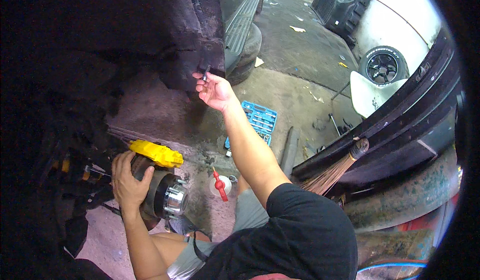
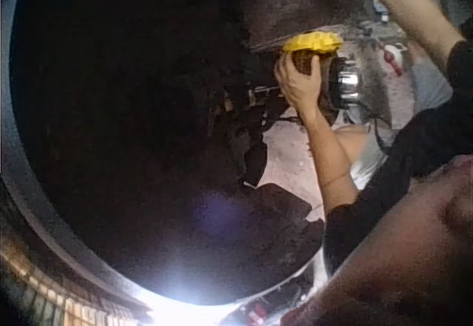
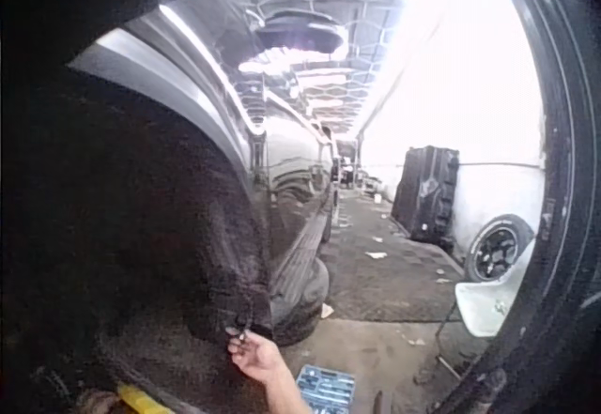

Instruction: The person uses a power tool to work on a bolt in the car's undercarriage, then sprays a liquid onto the area and wipes it with a cloth. The person is sitting on the floor during the task.

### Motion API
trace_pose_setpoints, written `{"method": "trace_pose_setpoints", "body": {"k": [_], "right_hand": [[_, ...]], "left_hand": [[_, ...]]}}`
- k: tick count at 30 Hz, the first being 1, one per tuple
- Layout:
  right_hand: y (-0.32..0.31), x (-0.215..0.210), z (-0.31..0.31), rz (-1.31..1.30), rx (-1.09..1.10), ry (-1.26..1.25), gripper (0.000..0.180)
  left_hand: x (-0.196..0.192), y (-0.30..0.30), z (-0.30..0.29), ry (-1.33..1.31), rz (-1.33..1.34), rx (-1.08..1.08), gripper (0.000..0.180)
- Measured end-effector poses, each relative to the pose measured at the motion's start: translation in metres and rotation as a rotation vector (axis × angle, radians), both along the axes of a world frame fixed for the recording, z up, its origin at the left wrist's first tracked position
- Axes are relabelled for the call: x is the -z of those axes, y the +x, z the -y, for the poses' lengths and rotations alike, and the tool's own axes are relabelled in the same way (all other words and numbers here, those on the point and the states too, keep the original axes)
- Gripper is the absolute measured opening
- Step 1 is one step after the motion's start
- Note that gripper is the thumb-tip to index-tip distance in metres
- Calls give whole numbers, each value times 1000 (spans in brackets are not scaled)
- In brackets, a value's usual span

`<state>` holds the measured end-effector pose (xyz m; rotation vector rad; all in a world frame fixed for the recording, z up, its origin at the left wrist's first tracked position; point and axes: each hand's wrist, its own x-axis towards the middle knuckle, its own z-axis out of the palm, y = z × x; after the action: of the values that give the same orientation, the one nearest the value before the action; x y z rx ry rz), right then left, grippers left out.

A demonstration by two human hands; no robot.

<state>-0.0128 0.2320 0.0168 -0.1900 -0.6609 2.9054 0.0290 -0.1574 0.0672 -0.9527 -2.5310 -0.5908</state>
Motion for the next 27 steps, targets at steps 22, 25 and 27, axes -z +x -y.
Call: {"method": "trace_pose_setpoints", "body": {"k": [22, 25, 27], "right_hand": [[-13, 20, -11, -18, 137, 60, 11], [-7, 1, 3, 19, 95, 46, 11], [-13, 14, -10, 53, 177, 172, 12]], "left_hand": [[1, -4, 8, 68, 7, 44, 55], [2, -5, 13, 69, 6, 38, 54], [1, -5, 9, 89, 26, 60, 54]]}}
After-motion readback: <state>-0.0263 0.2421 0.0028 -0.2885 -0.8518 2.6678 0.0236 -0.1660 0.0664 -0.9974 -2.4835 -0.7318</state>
